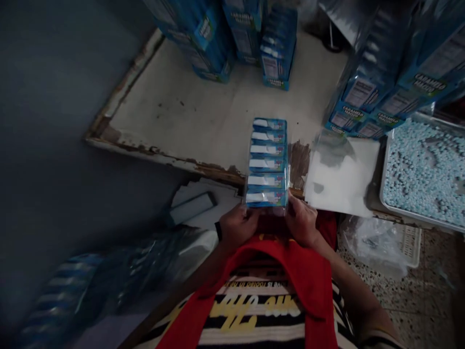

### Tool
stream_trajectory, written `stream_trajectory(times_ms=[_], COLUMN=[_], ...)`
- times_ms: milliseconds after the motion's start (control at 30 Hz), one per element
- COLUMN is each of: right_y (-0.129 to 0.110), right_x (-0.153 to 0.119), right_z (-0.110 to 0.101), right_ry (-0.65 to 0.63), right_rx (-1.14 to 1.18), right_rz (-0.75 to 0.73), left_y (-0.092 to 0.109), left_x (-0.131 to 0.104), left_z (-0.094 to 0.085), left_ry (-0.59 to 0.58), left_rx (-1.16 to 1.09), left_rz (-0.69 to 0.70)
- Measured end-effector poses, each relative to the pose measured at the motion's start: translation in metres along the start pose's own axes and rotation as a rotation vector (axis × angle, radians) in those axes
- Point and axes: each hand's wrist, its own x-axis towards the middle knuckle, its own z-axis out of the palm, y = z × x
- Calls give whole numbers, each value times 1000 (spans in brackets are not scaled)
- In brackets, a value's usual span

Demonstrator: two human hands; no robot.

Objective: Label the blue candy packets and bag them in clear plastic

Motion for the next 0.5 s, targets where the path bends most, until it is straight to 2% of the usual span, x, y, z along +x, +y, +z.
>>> stream_trajectory(times_ms=[100,167,233,333,400,500], right_y=[0,0,1,2,0,-8], right_x=[0,1,3,11,18,28], right_z=[-3,-13,-27,-46,-51,-49], right_ry=[-88,-160,-215,-217,-220,-323], right_rx=[19,98,266,587,696,696], right_rz=[87,174,266,332,295,134], left_y=[5,10,17,29,38,53], left_x=[4,7,13,26,39,57], left_z=[-5,-17,-32,-49,-50,-42], left_ry=[-73,-130,-170,-259,-305,-316], left_rx=[-92,-239,-516,-1012,-1195,-1244], left_rz=[-161,-321,-525,-815,-922,-984])
